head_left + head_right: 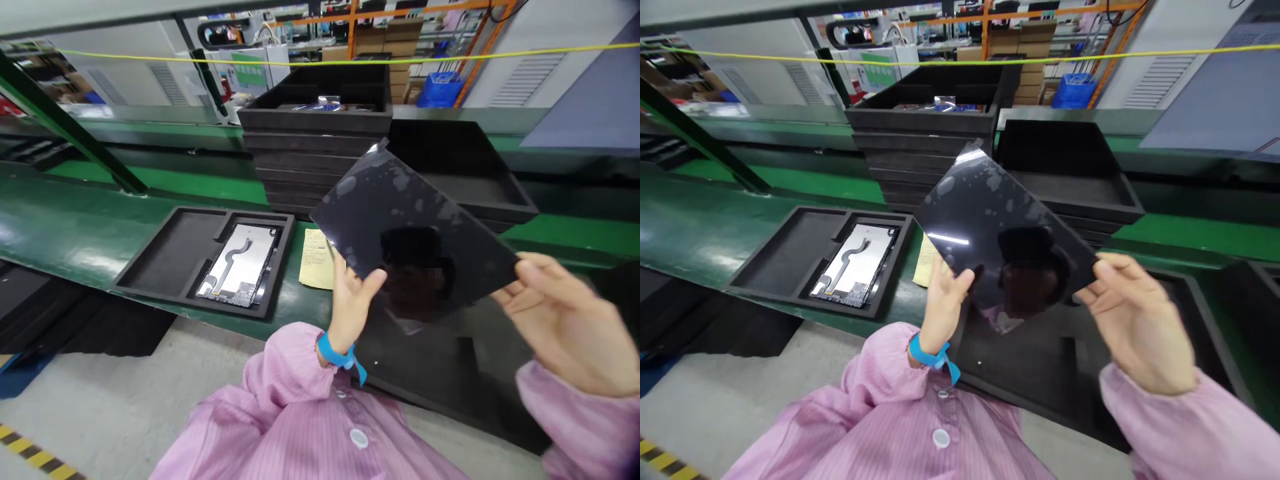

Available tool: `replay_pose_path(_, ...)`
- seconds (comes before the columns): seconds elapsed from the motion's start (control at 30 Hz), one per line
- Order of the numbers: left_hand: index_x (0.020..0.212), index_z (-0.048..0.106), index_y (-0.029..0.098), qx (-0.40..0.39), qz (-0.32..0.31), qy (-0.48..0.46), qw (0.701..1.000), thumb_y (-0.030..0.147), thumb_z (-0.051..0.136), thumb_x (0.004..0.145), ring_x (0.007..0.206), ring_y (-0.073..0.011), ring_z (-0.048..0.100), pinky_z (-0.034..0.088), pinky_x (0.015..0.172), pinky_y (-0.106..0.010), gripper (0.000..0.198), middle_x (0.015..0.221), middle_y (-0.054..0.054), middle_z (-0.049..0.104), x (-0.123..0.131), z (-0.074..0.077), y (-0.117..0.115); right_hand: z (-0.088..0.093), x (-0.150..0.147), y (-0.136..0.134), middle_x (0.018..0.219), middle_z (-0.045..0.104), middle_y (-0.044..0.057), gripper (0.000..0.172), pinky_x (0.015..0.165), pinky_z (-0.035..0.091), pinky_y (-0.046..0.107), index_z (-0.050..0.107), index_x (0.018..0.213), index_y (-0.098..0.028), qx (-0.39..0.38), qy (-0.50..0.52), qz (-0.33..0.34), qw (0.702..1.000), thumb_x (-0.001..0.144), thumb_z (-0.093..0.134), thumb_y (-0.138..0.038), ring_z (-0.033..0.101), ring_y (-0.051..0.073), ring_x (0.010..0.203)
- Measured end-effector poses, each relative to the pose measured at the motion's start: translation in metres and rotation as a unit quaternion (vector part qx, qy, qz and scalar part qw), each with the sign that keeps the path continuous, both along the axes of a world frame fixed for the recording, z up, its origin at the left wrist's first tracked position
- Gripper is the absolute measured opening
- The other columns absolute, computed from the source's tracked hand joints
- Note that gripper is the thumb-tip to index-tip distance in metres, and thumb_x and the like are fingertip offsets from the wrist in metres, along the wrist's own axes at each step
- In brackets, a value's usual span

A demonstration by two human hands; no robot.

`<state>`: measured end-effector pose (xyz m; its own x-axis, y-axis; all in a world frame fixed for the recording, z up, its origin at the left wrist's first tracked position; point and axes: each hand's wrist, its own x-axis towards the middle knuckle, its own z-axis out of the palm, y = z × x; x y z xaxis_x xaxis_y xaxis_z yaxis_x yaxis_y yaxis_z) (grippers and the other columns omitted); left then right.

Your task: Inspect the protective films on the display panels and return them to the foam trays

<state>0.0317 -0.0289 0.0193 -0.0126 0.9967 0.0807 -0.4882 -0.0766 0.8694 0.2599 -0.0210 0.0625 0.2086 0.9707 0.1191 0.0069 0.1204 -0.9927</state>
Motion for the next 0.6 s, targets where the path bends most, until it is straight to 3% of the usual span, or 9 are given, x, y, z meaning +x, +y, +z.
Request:
replay_pose_path(0.03,0.149,0.016,0.026,0.004,0.046,-0.008,0.999,0.023,0.064,0.084,0.138,-0.0165,0.041,0.027,0.118,-0.035,0.081,0.149,-0.007,0.044,-0.003,0.001,0.001,-0.004,-0.006,-0.001,0.079,0.067,0.003,0.02,0.059,0.055,0.037,0.064,0.073,-0.026,-0.01,0.033,0.002,0.999,0.067,0.075,-0.041,0.065,0.022,0.068)
replay_pose_path(0.1,0.143,0.031,0.025,0.009,0.055,0.004,0.998,0.021,0.066,0.083,0.134,-0.0168,0.046,0.03,0.116,-0.032,0.069,0.144,-0.006,0.049,-0.015,0.004,-0.001,-0.009,-0.013,0.006,0.071,0.066,0.004,0.03,0.056,0.054,0.033,0.063,0.066,-0.023,0.014,0.019,0.009,1.0,0.068,0.073,-0.051,0.063,0.02,0.062)
replay_pose_path(0.2,0.137,0.04,0.024,0.011,-0.04,0.015,0.999,0.02,0.07,0.079,0.115,-0.0174,0.061,0.044,0.103,-0.03,0.065,0.125,-0.005,0.064,-0.03,0.011,-0.012,-0.003,-0.015,0.028,0.075,0.067,0.006,0.046,0.06,0.053,0.03,0.07,0.084,-0.021,0.056,-0.058,0.0,0.997,0.076,0.062,-0.065,0.063,0.019,0.066)
replay_pose_path(0.3,0.139,0.038,0.023,-0.023,-0.128,0.009,0.991,0.02,0.072,0.078,0.091,-0.0148,0.068,0.053,0.083,-0.026,0.07,0.103,-0.003,0.072,-0.033,0.02,-0.027,0.014,-0.019,0.047,0.075,0.065,0.003,0.037,0.064,0.048,0.027,0.072,0.093,-0.016,0.088,-0.142,-0.061,0.984,0.081,0.066,-0.051,0.06,0.016,0.068)
replay_pose_path(0.4,0.142,0.036,0.022,-0.053,-0.177,0.0,0.983,0.022,0.073,0.077,0.076,-0.0128,0.068,0.053,0.07,-0.023,0.074,0.092,-0.002,0.073,-0.031,0.028,-0.035,0.028,-0.03,0.047,0.063,0.061,0.002,0.025,0.071,0.046,0.029,0.072,0.078,-0.013,0.153,-0.345,-0.159,0.912,0.086,0.061,-0.034,0.059,0.016,0.065)
replay_pose_path(0.47,0.141,0.037,0.022,-0.058,-0.189,-0.012,0.98,0.021,0.073,0.077,0.077,-0.013,0.068,0.053,0.068,-0.022,0.073,0.094,-0.002,0.073,-0.032,0.033,-0.036,0.032,-0.037,0.035,0.081,0.069,0.005,0.026,0.083,0.048,0.035,0.073,0.085,-0.015,0.224,-0.451,-0.196,0.842,0.092,0.054,-0.03,0.065,0.022,0.082)
replay_pose_path(0.5,0.141,0.038,0.022,-0.06,-0.194,-0.02,0.979,0.02,0.072,0.078,0.08,-0.0137,0.069,0.053,0.069,-0.022,0.071,0.096,-0.003,0.074,-0.033,0.035,-0.036,0.032,-0.04,0.026,0.101,0.069,0.007,0.024,0.092,0.047,0.038,0.074,0.09,-0.017,0.256,-0.466,-0.186,0.826,0.093,0.054,-0.03,0.064,0.025,0.099)
replay_pose_path(0.53,0.14,0.039,0.021,-0.06,-0.197,-0.027,0.978,0.019,0.07,0.079,0.084,-0.0147,0.07,0.054,0.072,-0.023,0.069,0.099,-0.004,0.073,-0.034,0.037,-0.036,0.032,-0.041,0.017,0.12,0.063,0.005,0.02,0.1,0.044,0.041,0.073,0.093,-0.02,0.278,-0.442,-0.156,0.839,0.093,0.055,-0.029,0.056,0.026,0.117)
replay_pose_path(0.6,0.141,0.038,0.021,-0.06,-0.197,-0.033,0.978,0.016,0.067,0.082,0.092,-0.0166,0.07,0.054,0.079,-0.025,0.067,0.106,-0.005,0.072,-0.038,0.04,-0.036,0.029,-0.04,0.0,0.137,0.05,-0.001,0.015,0.11,0.036,0.048,0.071,0.085,-0.025,0.279,-0.322,-0.047,0.903,0.091,0.057,-0.027,0.038,0.026,0.135)
